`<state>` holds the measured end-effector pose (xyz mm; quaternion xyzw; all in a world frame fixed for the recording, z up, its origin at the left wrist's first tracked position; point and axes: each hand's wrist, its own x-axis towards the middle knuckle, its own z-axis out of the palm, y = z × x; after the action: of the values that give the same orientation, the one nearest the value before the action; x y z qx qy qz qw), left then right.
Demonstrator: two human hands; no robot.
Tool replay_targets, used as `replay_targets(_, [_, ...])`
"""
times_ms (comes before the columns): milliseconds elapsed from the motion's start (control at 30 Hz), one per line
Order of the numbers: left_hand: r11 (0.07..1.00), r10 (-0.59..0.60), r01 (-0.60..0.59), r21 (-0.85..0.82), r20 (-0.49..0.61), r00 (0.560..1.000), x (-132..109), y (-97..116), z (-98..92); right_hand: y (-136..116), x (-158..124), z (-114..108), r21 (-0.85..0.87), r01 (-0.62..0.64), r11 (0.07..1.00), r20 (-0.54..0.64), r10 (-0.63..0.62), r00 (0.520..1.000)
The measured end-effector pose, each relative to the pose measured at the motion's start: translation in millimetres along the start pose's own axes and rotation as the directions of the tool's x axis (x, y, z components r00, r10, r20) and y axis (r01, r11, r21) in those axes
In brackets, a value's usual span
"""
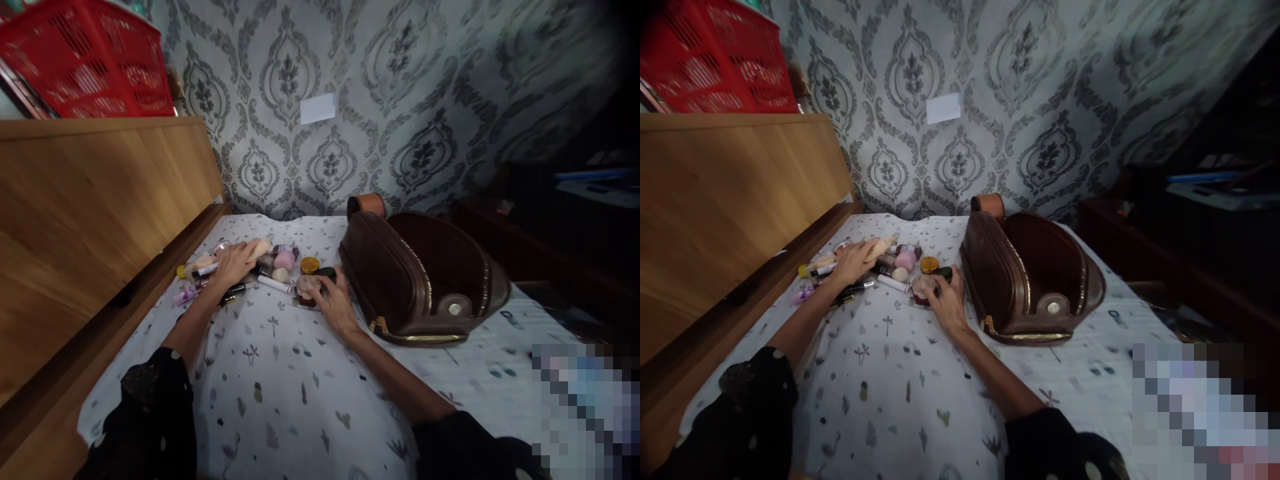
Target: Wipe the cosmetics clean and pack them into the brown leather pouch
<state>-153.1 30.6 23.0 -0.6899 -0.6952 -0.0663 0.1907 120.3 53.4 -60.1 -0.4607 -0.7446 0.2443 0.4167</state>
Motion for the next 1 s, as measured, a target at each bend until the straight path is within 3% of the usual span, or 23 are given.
replay_targets(167, [0.983, -0.181, 0.18, -0.034, -0.012, 0.983, 12.7, -14.6, -4.7, 1.0, 0.0, -1.1, 0.025, -0.029, 0.999, 0.019, 0.029, 0.999])
replay_targets(333, [0.859, -0.502, 0.508, -0.061, 0.088, 0.86, 30.2, -43.5, -14.2, 1.6, -0.7, -1.5, 0.047, -0.011, 0.999, 0.015, 0.01, 1.0])
replay_targets(467, [0.802, -0.583, 0.596, -0.038, 0.169, 0.795, 47.4, -73.2, -14.4, 0.3, -0.7, -1.9, 0.031, -0.016, 0.999, 0.007, 0.015, 1.0])
replay_targets(567, [0.801, -0.586, 0.598, 0.006, 0.209, 0.783, 60.8, -88.1, -10.8, -0.9, -0.5, -2.7, 0.021, -0.024, 0.999, 0.009, 0.024, 1.0])
replay_targets(667, [0.836, -0.546, 0.546, 0.056, 0.193, 0.815, 74.2, -87.8, -4.0, -2.5, -0.7, -4.4, 0.004, -0.03, 1.0, 0.019, 0.03, 0.999])
replay_targets(833, [0.948, -0.312, 0.317, 0.014, 0.224, 0.923, 94.3, -53.8, 26.4, -4.9, -2.1, -7.3, -0.004, -0.034, 0.999, 0.049, 0.034, 0.998])
replay_targets(1000, [0.983, -0.134, 0.166, -0.08, 0.308, 0.942, 100.0, -26.1, 60.3, -2.1, -2.5, -4.2, -0.019, -0.017, 1.0, 0.067, 0.018, 0.998])
